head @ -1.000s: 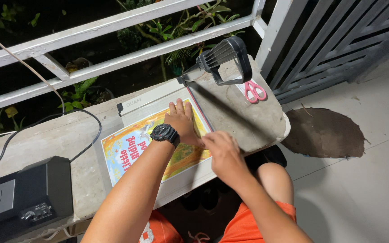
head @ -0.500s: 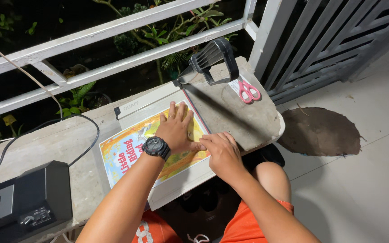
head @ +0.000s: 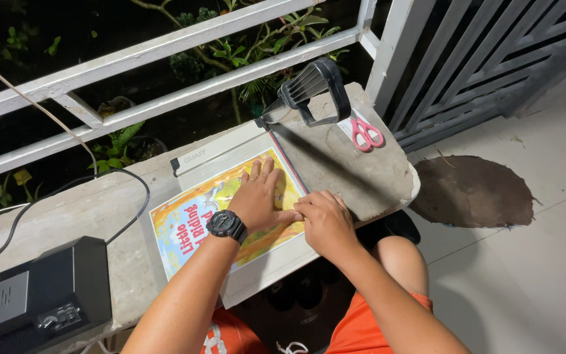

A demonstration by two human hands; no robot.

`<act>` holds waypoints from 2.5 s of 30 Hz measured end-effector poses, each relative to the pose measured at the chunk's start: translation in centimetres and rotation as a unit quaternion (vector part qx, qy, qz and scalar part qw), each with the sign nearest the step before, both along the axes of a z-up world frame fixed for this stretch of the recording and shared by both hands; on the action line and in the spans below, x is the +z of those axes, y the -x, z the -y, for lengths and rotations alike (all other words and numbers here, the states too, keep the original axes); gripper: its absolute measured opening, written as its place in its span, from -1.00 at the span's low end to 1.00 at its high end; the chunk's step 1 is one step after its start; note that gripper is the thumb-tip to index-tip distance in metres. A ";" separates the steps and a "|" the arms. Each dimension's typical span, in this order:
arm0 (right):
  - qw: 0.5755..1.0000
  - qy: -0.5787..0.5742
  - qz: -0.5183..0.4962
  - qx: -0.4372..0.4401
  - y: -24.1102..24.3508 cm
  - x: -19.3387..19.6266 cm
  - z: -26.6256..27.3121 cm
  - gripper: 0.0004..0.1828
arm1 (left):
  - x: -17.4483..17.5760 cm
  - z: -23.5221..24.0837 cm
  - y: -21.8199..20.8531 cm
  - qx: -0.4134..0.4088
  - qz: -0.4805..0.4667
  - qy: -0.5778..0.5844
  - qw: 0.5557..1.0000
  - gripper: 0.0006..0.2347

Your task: The person laminates a book titled 'Little Red Riding Hood' using a manual laminating machine. They feed the book through the rollers, flip it over to laminate the other side, and then use scissors to trim the excess plastic from the edges.

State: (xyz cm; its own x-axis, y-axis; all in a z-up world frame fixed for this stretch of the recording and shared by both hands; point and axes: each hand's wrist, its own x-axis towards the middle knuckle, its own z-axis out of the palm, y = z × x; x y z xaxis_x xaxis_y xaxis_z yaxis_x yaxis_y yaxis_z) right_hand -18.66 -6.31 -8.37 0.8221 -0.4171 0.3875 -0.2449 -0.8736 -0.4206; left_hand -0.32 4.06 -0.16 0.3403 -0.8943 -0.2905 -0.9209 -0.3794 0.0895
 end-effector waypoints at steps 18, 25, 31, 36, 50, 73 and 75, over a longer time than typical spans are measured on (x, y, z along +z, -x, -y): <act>0.928 -0.348 0.085 -0.098 0.9 -2.7 3.1 -0.64 | -0.3 -1.0 0.6 0.021 0.005 0.025 0.999 0.19; 0.898 -0.420 0.079 -0.101 0.4 -4.3 3.8 -0.52 | 0.1 -0.6 0.4 0.038 -0.018 0.025 0.999 0.23; 0.921 -0.376 0.065 -0.081 0.9 -4.4 3.5 -0.56 | 0.6 -0.5 0.4 0.044 -0.028 0.001 0.999 0.23; 0.936 -0.339 0.071 -0.064 1.6 -2.5 2.9 -0.58 | 0.5 -0.4 0.5 0.043 -0.032 -0.004 0.999 0.22; 0.948 -0.302 0.090 -0.036 1.8 -2.0 2.8 -0.57 | -0.2 -0.4 0.4 0.045 -0.028 0.015 0.999 0.22; 0.945 -0.315 0.078 -0.041 1.8 -1.8 2.9 -0.55 | 0.3 -0.4 0.2 0.046 -0.009 -0.024 0.999 0.36; 0.944 -0.318 0.074 -0.044 1.9 -1.7 2.9 -0.55 | 0.4 -0.4 0.2 0.045 -0.015 -0.024 0.999 0.36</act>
State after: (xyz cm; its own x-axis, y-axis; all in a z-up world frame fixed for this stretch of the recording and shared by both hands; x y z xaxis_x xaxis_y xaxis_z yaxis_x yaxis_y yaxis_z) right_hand -20.59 -9.21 -10.12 0.7298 -0.6686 0.1427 -0.2028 -0.4111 -0.8888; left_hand -0.49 4.49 0.22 0.4093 -0.8455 -0.3430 -0.8798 -0.4653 0.0971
